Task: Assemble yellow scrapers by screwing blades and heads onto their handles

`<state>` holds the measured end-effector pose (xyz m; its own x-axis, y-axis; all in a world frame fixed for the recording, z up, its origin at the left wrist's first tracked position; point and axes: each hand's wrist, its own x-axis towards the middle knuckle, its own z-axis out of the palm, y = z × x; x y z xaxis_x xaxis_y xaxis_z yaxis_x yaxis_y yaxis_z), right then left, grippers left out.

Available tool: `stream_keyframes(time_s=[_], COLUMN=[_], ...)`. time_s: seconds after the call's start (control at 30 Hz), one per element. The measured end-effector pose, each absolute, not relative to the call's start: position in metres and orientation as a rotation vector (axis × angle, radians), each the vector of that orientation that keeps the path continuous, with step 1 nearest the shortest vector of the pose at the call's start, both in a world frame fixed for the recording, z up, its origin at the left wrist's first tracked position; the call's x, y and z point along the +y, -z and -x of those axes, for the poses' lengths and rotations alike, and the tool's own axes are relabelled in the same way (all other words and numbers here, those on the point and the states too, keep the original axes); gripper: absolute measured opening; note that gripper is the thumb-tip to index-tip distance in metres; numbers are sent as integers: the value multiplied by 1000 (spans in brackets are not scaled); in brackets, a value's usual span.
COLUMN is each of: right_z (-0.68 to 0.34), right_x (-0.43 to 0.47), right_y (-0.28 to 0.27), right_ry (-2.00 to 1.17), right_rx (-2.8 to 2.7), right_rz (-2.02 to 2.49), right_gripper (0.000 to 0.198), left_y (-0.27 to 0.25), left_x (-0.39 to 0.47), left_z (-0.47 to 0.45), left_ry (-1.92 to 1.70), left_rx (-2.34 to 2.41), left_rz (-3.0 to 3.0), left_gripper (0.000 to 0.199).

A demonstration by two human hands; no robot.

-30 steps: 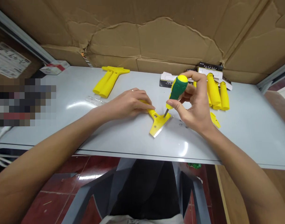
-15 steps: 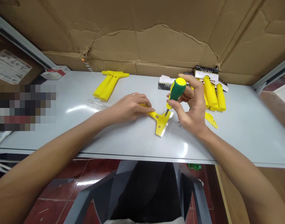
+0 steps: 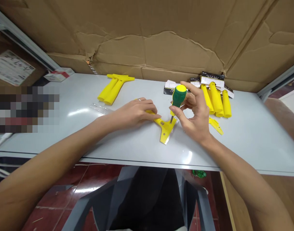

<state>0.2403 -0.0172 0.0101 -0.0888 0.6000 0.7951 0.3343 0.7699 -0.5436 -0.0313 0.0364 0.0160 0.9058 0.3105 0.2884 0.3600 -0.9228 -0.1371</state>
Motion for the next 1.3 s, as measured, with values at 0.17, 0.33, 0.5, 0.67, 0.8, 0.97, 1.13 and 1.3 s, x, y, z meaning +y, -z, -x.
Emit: stream_keyframes(time_s=[0.17, 0.33, 0.5, 0.67, 0.8, 0.97, 1.13, 1.3], right_z=[-238, -235, -239, -245, -246, -245, -245, -244], right_x=[-18, -22, -18, -12, -9, -11, -14, -12], right_y=[-7, -12, -13, -6, -5, -6, -7, -6], right_ry=[-235, -317, -450, -611, -649, -724, -698, -677], right_rx=[-1614, -1674, -1654, -1634, -1621, -1610, -1585, -1594], right_rz=[706, 689, 646, 635, 594, 582, 613, 600], right_gripper=[68, 61, 58, 63, 63, 63, 55, 55], left_y=[-13, -11, -12, -15, -15, -14, -13, -12], left_x=[39, 42, 43, 43, 42, 42, 43, 43], left_z=[32, 34, 35, 36, 35, 34, 34, 34], left_ry=[389, 383, 402, 373, 353, 343, 377, 402], left_rx=[-514, -521, -526, -531, -535, -550, -544, -550], left_rz=[2907, 2903, 2945, 2920, 2899, 2909, 2903, 2915], left_gripper=[33, 31, 35, 44, 42, 42, 36, 38])
